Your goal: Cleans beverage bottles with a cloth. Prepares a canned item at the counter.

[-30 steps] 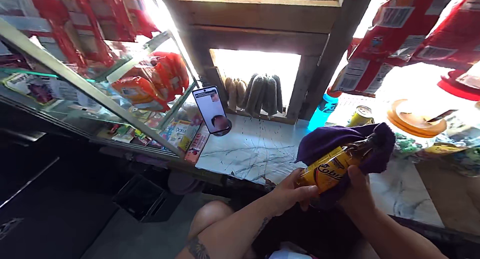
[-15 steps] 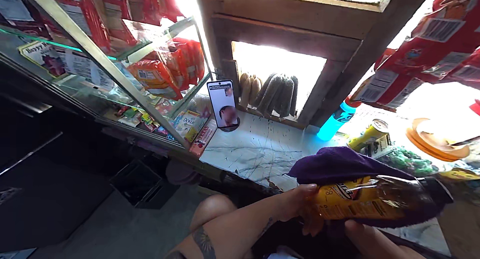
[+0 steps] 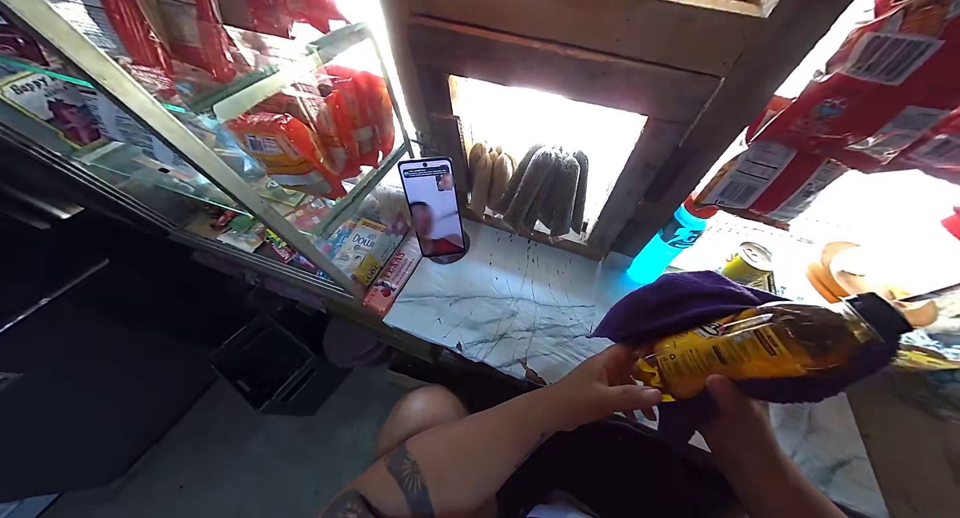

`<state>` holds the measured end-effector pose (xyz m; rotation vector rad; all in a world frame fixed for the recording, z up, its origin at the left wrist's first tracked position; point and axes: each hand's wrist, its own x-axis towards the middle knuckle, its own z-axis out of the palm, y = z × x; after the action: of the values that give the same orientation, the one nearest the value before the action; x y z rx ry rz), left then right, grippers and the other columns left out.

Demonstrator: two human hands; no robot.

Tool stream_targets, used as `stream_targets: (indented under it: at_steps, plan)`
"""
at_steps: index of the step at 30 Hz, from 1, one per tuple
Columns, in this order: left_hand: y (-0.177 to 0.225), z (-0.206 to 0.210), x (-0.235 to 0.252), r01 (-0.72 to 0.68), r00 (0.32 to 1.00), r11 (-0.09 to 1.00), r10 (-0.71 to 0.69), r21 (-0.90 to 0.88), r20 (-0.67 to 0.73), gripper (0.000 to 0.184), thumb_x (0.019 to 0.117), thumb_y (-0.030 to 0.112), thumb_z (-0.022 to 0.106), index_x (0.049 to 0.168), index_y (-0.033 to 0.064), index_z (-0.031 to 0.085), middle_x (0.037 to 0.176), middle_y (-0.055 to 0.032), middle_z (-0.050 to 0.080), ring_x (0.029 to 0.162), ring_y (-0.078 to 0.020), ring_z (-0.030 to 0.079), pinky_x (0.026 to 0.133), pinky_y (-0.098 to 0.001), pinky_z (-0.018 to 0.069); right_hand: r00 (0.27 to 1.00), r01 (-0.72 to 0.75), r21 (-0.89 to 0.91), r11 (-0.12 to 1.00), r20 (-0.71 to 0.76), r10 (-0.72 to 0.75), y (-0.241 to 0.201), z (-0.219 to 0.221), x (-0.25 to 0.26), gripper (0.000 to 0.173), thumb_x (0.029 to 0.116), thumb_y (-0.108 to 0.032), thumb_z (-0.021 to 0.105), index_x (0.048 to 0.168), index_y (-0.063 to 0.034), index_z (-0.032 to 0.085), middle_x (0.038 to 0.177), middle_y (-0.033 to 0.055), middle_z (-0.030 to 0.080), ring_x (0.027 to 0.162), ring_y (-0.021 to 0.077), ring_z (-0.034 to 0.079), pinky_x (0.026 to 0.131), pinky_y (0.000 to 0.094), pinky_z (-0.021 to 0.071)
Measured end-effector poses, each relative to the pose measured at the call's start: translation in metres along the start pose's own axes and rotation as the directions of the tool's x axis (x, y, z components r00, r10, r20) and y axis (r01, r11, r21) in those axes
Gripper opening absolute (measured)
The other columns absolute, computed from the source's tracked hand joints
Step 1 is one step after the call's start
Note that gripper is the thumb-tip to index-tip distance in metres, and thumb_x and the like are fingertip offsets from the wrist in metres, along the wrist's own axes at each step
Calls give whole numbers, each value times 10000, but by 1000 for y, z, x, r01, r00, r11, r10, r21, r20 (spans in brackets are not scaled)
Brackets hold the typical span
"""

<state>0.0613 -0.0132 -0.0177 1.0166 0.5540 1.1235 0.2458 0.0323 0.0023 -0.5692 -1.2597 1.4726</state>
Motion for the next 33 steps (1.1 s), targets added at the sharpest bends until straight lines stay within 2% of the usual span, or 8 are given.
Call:
stream_targets:
  at_steps: [10, 15, 18, 21, 24, 28, 30, 33]
  plan:
    - [4, -2, -17, 43, 990, 999, -47, 31, 134, 731, 965, 710, 417, 1254, 58, 579, 942, 77, 701, 822, -34, 676, 774, -255, 576, 944, 126, 6, 992, 305, -122, 2, 7, -10, 387, 898, -403, 753, 1269, -325, 676, 1156, -181, 722, 1067, -63, 651, 917, 170, 549]
    - [22, 0, -30, 147, 973, 988, -154, 56, 169, 728, 986, 701, 224, 1219, 103, 567, 851, 66, 661, 724, -53, 637, 712, -271, 563, 857, -338, -158, 928, 355, 373, -23, -3, -33, 309, 933, -385, 728, 1190, -215, 697, 1100, -54, 729, 1040, 58, 677, 939, 287, 561]
    - [29, -4, -34, 174, 964, 981, -187, 81, 187, 716, 1015, 635, 130, 1213, 97, 559, 836, 48, 663, 671, -59, 624, 665, -267, 558, 842, -451, -295, 842, 173, 511, -31, 4, -40, 418, 864, -406, 791, 1196, -184, 666, 1109, -42, 711, 1074, 64, 660, 958, 288, 550]
    - [30, -8, -37, 204, 974, 960, -218, 193, 54, 683, 1082, 490, 103, 998, 60, 628, 741, 30, 669, 625, -69, 631, 624, -265, 556, 967, -213, -158, 964, 109, 231, -4, 17, -29, 394, 790, -415, 850, 1116, -237, 720, 1016, -99, 748, 965, 7, 693, 866, 232, 583]
    - [20, -16, -33, 57, 990, 930, -6, 363, -142, 534, 1101, 373, 343, 777, 61, 631, 613, 62, 594, 523, -9, 545, 521, -201, 473, 996, -86, -13, 996, 3, 86, 6, 35, -4, 409, 716, -377, 910, 1049, -223, 730, 932, -79, 761, 857, 38, 718, 790, 257, 616]
    - [24, -18, -34, -152, 924, 850, 303, 505, -233, 271, 1005, 252, 615, 1073, -11, 621, 821, 8, 640, 676, -11, 581, 633, -200, 500, 982, -176, -161, 971, -103, 161, 0, 35, 11, 493, 698, -269, 903, 1081, -102, 640, 884, -34, 742, 792, 79, 716, 738, 274, 619]
    - [25, -15, -34, -168, 920, 852, 316, 495, -230, 530, 958, 297, 676, 1343, -31, 519, 1125, -80, 658, 859, -80, 655, 715, -253, 566, 991, -131, -399, 908, -66, 114, 4, 24, 14, 546, 704, -232, 897, 1135, -35, 625, 951, 0, 744, 867, 89, 721, 802, 288, 618]
    - [19, -9, -33, -177, 934, 850, 305, 497, -188, 798, 918, 327, 721, 1523, -25, 337, 1405, -173, 547, 1095, -172, 661, 818, -326, 593, 997, 55, -884, 464, 73, 20, -1, 22, 16, 747, 690, -468, 864, 1173, 61, 653, 1082, 145, 725, 1044, 204, 690, 946, 432, 550]
